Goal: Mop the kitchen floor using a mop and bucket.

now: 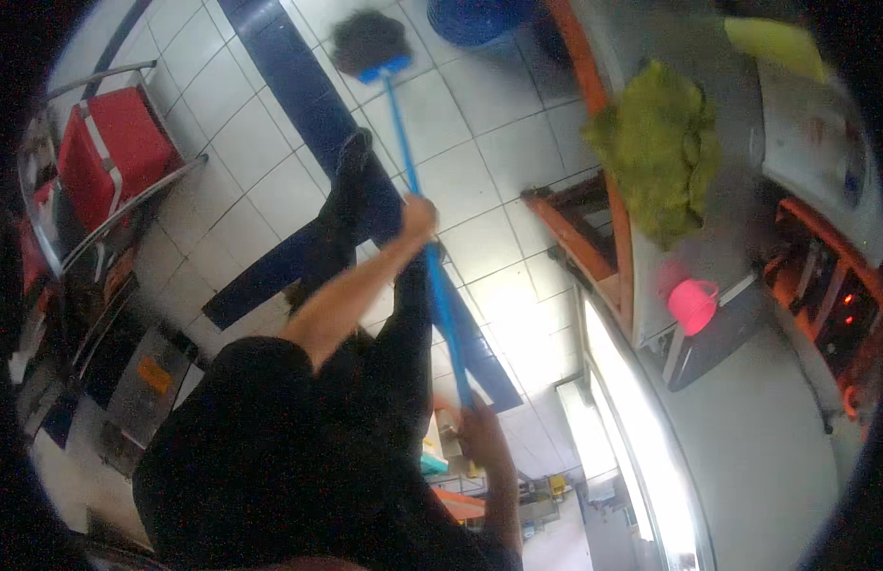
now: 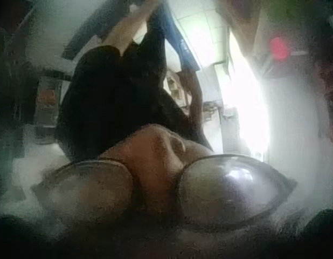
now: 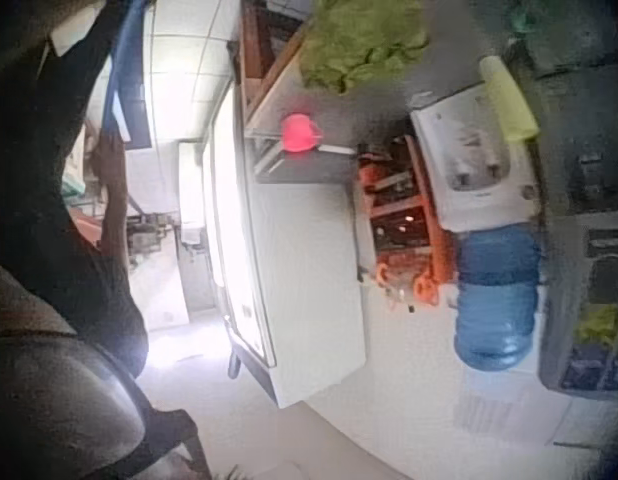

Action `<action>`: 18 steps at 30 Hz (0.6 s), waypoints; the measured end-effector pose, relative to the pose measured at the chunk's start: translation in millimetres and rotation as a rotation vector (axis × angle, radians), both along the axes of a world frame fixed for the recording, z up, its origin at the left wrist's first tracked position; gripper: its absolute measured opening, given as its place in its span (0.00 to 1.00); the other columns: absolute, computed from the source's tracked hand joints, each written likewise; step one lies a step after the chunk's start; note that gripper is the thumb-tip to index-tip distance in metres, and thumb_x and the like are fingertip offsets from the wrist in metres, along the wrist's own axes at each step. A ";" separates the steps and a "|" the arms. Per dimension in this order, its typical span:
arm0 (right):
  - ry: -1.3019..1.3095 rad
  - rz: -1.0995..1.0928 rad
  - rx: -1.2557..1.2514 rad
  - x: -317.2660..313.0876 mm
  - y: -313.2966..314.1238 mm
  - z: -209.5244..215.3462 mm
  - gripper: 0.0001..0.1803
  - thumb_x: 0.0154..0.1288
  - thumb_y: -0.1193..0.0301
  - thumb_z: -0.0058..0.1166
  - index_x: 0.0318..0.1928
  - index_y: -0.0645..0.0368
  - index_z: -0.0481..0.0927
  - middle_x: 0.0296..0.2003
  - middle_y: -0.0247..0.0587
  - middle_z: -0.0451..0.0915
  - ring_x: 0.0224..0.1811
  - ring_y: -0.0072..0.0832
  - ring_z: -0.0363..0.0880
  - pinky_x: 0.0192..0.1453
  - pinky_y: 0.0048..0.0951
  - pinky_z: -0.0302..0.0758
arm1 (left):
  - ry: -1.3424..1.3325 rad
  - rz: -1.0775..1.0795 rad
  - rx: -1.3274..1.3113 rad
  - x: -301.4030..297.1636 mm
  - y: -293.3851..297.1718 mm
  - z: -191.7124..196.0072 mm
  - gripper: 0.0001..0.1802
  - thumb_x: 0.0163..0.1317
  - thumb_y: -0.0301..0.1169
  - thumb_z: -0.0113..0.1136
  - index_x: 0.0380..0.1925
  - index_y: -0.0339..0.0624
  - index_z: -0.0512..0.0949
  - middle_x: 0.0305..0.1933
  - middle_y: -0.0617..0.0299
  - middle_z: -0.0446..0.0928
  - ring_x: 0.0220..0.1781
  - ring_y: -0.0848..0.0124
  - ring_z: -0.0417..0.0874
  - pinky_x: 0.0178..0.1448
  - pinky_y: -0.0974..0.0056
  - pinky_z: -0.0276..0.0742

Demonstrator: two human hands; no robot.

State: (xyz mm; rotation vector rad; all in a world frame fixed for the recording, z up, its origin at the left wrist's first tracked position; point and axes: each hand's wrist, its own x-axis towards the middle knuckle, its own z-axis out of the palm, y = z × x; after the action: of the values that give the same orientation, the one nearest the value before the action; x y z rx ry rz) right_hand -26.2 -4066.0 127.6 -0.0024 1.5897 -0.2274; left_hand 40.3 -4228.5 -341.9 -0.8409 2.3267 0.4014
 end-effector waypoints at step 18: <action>0.161 0.280 0.122 -78.4 163.6 129.1 0.21 0.64 0.69 0.44 0.56 0.65 0.71 0.29 0.50 0.77 0.30 0.30 0.76 0.35 0.35 0.73 | 0.299 1.192 0.664 -115.3 208.5 168.0 0.18 0.61 0.30 0.45 0.39 0.21 0.58 0.23 0.41 0.76 0.26 0.48 0.80 0.31 0.48 0.76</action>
State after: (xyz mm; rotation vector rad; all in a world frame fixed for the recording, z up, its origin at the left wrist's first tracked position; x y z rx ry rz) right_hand -104.6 -3902.4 256.7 -0.1509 1.7402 0.0905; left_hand -74.9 -4020.0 -174.0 -1.7750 1.4430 1.7455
